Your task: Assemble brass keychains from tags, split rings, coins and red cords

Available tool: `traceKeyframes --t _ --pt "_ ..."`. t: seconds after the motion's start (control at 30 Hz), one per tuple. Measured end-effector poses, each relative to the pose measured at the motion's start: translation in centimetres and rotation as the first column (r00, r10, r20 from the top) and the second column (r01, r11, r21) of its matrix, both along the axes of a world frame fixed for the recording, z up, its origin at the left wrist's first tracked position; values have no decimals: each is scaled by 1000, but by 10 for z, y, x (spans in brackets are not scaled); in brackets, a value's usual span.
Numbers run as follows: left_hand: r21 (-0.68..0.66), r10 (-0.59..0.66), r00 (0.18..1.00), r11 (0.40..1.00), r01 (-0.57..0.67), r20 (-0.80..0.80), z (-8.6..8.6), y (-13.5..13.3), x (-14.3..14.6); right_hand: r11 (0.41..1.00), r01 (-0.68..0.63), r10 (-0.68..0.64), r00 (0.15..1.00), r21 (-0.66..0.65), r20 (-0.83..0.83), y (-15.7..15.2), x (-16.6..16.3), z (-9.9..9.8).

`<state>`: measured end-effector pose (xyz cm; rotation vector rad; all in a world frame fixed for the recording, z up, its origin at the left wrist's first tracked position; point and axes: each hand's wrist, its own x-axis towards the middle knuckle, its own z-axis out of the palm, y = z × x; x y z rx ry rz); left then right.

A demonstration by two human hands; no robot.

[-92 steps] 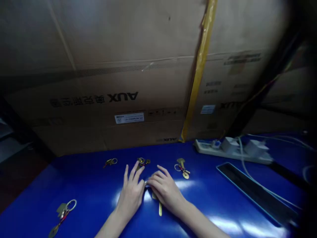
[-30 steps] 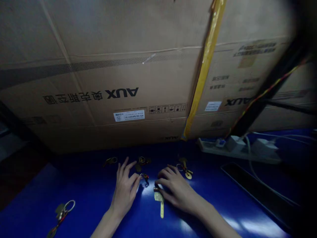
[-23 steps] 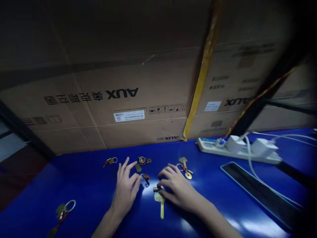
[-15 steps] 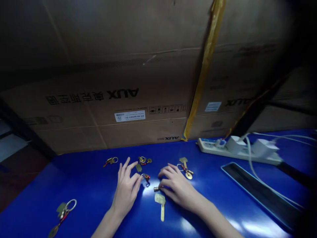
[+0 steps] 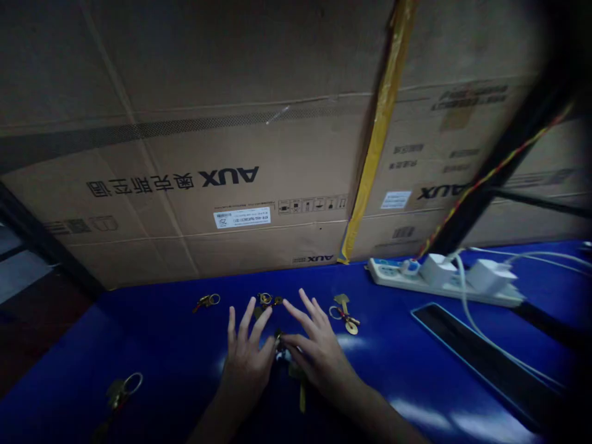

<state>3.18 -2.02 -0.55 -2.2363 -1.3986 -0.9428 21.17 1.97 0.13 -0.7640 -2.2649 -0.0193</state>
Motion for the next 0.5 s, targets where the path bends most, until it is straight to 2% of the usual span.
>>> traceKeyframes --t 0.23,0.5 --pt "61 10 1000 998 -9 -15 -4 0 1 996 49 -45 997 75 -57 -4 -5 -3" --pt "75 -33 999 997 33 -1 -6 -1 5 995 97 -96 995 33 -24 -7 -6 -3"
